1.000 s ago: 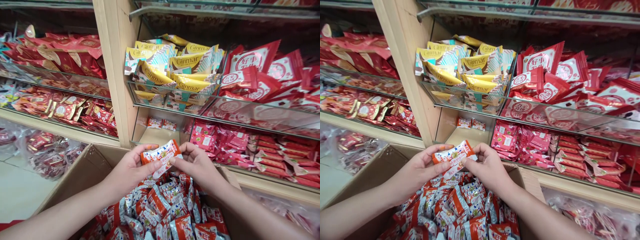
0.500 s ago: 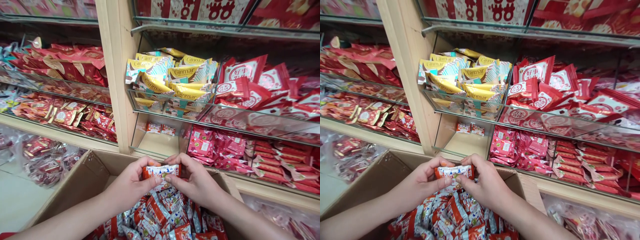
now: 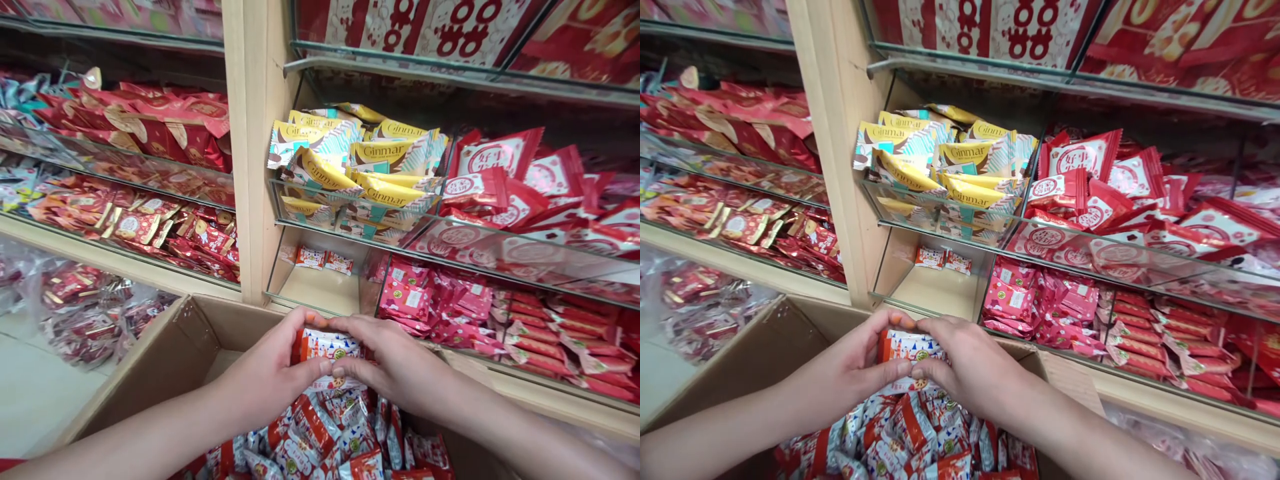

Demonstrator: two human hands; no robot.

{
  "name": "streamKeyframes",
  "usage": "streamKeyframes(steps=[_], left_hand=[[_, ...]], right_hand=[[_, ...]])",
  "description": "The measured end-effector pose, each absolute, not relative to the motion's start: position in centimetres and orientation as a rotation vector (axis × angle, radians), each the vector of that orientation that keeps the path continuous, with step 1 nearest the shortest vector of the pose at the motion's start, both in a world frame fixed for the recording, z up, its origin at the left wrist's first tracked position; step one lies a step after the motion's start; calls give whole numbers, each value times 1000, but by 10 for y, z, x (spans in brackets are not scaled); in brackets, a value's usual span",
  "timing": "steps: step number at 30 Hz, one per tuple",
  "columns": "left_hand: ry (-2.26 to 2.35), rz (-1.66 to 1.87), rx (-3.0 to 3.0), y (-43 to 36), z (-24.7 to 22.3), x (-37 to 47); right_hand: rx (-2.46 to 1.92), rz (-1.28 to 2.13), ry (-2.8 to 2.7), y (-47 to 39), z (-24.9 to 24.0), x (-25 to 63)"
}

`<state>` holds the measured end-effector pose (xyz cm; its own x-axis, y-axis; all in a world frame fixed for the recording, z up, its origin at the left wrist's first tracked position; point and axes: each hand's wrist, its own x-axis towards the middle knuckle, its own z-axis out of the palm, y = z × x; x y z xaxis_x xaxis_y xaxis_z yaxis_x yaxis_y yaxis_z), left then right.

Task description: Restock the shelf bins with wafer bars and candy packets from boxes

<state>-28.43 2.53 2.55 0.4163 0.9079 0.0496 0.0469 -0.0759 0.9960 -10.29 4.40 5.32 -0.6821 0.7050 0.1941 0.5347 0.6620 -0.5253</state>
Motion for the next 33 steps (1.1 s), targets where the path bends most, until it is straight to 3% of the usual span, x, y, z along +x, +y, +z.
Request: streamKeyframes(steps=[6,11,16,20,33], left_hand=[[1037,976,1504,29,31,-288],[1320,1108,1502,24,45,-293],[1387,896,1875,17,40,-294],[1320,706,2040,11,31,-290],[1280,585,2026,12,24,-296]], right_hand=[[-1002,460,-2645,61,72,-118],[-1159,531,-2445,97,79,-129],[-1693,137,-2499,162,68,-161],[-1904,117,-2532,214,45,-192],[-1762,-213,-2555,256,-1,-199]])
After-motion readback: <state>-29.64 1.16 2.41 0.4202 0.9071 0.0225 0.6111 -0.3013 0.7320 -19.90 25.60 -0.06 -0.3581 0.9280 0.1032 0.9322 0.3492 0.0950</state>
